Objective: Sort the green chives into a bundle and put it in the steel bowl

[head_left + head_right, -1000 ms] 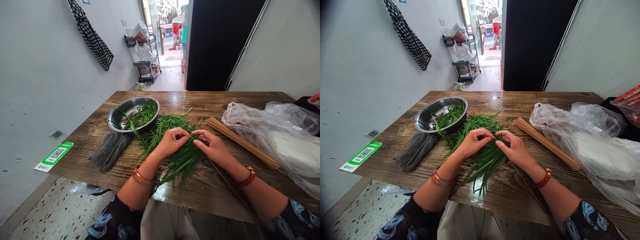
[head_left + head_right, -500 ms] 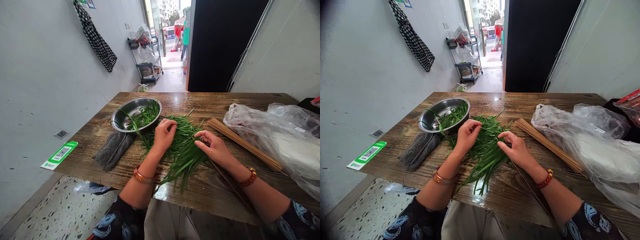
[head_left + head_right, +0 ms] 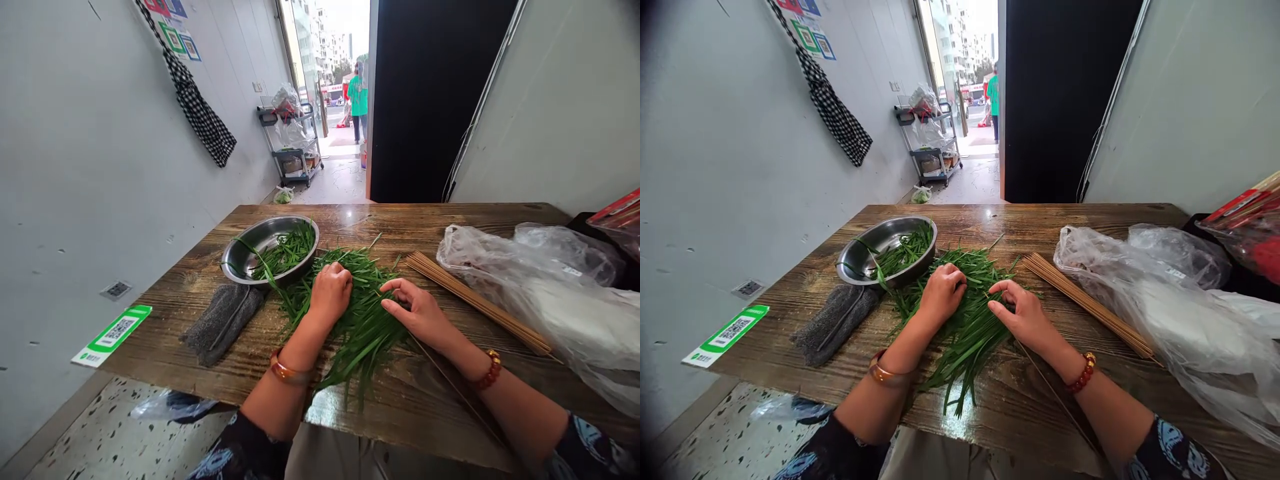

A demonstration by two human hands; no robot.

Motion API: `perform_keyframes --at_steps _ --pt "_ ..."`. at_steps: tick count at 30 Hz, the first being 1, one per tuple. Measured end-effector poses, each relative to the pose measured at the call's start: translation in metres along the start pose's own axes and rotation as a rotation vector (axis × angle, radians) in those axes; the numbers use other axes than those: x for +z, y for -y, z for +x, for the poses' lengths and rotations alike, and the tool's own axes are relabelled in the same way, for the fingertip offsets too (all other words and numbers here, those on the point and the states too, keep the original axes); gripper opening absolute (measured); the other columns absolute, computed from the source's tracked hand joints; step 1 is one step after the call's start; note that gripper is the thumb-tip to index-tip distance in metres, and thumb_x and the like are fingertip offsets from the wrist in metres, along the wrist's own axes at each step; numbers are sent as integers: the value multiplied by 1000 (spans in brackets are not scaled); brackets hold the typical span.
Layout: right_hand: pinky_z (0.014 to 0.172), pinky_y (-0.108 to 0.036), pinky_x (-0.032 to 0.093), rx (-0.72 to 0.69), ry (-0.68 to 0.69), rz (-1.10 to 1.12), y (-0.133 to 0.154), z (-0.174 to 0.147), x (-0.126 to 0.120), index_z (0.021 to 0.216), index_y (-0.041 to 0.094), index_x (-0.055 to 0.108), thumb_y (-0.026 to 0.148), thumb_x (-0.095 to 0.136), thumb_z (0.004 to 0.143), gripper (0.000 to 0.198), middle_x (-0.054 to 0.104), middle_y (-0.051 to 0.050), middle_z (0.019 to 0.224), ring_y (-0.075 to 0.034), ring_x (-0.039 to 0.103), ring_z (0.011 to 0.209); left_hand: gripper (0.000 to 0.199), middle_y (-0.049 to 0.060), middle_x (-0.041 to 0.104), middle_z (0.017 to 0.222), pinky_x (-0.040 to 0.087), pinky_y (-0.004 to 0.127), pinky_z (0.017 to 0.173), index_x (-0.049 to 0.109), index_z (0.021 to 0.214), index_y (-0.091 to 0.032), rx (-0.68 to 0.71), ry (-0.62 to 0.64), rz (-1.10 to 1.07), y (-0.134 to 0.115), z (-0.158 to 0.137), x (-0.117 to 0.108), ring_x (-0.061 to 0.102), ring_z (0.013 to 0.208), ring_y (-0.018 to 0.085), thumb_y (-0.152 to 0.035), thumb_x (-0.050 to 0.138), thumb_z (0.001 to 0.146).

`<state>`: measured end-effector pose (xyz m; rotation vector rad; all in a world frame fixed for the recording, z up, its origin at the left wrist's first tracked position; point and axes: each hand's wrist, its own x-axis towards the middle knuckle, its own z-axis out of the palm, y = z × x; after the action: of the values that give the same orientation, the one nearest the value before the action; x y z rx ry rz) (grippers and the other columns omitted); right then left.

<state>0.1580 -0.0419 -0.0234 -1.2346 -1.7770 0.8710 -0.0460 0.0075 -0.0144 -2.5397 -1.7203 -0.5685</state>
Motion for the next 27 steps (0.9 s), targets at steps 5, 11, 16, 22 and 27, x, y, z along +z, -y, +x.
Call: perform_keyframes --at_steps 5,11,16,22,27 --pt "56 -26 32 14 11 21 -1 1 1 100 19 59 37 55 86 23 39 6 61 -13 39 57 15 10 63 96 43 37 81 60 77 -18 34 -145 -14 -4 -1 -6 53 89 22 -13 49 87" --pt "57 -26 31 37 -7 3 2 1 0 101 19 61 38 56 85 26 37 6 61 -13 39 57 12 5 64 86 43 32 79 54 76 -18 28 -238 -296 -10 -2 -8 55 83 18 -12 49 85" --pt "55 -26 28 48 16 -3 3 1 -2 116 17 61 38 55 85 38 34 6 60 -13 37 56 8 -3 58 67 41 23 62 56 80 -18 -82 -109 -688 -13 -1 -4 51 61 10 -13 51 83" --pt "57 -27 34 69 19 15 5 1 -3 105 17 68 40 56 84 33 47 2 64 -14 42 60 15 1 66 74 45 24 69 67 90 -15 -119 -43 -794 -14 0 -3 60 70 12 -14 57 79" --pt "62 -28 41 71 -23 19 4 1 -4 101 17 68 41 57 82 32 58 -1 73 -16 50 66 12 0 64 69 43 22 63 64 83 -14 -134 -18 -827 -16 -1 -6 57 63 10 -12 54 77"
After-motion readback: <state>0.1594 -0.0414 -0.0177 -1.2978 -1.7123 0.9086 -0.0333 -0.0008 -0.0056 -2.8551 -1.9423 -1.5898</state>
